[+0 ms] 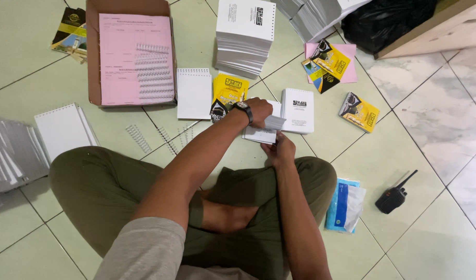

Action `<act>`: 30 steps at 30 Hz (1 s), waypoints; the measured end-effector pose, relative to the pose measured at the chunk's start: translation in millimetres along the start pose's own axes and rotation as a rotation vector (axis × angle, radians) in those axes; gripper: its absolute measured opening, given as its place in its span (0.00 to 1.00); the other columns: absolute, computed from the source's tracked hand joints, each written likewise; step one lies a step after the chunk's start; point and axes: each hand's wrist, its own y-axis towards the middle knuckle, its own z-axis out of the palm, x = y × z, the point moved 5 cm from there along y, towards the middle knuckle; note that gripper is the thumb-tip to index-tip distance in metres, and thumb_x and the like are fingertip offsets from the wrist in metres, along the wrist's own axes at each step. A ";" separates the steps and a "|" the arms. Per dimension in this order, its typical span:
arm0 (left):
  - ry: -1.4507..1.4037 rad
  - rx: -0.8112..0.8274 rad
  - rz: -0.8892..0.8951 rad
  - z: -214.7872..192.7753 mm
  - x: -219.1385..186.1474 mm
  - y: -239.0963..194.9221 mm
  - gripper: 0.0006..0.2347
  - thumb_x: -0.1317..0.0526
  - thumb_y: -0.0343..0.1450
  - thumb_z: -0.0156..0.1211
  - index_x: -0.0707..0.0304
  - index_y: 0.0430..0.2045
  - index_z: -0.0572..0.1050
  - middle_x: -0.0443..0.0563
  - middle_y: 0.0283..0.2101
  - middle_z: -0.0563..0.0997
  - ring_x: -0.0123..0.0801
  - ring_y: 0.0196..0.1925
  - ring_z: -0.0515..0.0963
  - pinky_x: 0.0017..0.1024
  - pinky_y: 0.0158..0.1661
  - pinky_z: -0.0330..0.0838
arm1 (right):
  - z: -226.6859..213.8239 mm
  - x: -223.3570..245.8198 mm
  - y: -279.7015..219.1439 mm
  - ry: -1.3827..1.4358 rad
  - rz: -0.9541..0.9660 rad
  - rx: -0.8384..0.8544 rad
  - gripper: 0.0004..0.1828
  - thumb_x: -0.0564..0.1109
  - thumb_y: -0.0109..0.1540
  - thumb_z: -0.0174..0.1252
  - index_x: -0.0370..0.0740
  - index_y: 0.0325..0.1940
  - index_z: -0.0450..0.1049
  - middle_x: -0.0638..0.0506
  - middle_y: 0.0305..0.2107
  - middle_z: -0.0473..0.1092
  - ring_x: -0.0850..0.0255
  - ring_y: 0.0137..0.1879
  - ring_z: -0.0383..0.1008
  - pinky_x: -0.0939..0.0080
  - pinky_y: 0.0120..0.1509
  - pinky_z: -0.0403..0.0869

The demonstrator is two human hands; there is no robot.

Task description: The person sits on the floor and assembles spiral-bound notebooks by hand. They insert metal spiral coils into the punched holes of stacked paper, then place the assembled notebooks into yellow packaging sleeves.

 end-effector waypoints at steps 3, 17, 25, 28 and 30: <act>-0.018 -0.013 -0.016 5.1 5.7 7.2 0.16 0.57 0.62 0.70 0.57 0.43 0.82 0.60 0.46 0.84 0.62 0.52 0.82 0.50 0.51 0.80 | -14.6 -16.8 36.6 0.015 -0.004 -0.005 0.20 0.47 0.69 0.51 0.34 0.62 0.69 0.41 0.39 0.67 0.42 0.46 0.76 0.36 0.56 0.81; -0.070 -0.013 -0.045 -4.9 10.8 0.4 0.18 0.52 0.63 0.73 0.56 0.45 0.83 0.61 0.46 0.84 0.61 0.53 0.82 0.50 0.52 0.79 | 5.0 0.7 -6.9 0.034 -0.006 0.001 0.24 0.48 0.71 0.47 0.29 0.68 0.62 0.38 0.42 0.66 0.45 0.46 0.76 0.38 0.57 0.81; -0.103 -0.016 -0.063 -17.4 1.8 -16.1 0.18 0.53 0.64 0.74 0.60 0.45 0.82 0.62 0.46 0.84 0.62 0.52 0.82 0.51 0.52 0.78 | 6.0 2.5 -9.4 -0.023 -0.004 0.023 0.26 0.49 0.72 0.46 0.32 0.71 0.61 0.40 0.43 0.67 0.49 0.46 0.75 0.42 0.59 0.81; -0.073 -0.015 -0.036 -12.6 2.8 -10.7 0.18 0.52 0.64 0.73 0.61 0.43 0.83 0.62 0.44 0.84 0.61 0.51 0.83 0.51 0.52 0.79 | 0.1 -6.1 8.8 -0.051 -0.012 0.034 0.26 0.49 0.71 0.48 0.34 0.71 0.63 0.39 0.44 0.69 0.46 0.47 0.77 0.42 0.57 0.82; -0.019 -0.012 -0.024 -6.0 3.3 -3.0 0.18 0.51 0.64 0.73 0.58 0.44 0.83 0.60 0.45 0.84 0.59 0.52 0.83 0.50 0.52 0.79 | -2.5 -11.8 22.3 -0.056 -0.044 0.045 0.28 0.45 0.70 0.52 0.36 0.73 0.60 0.38 0.45 0.68 0.46 0.46 0.77 0.44 0.55 0.83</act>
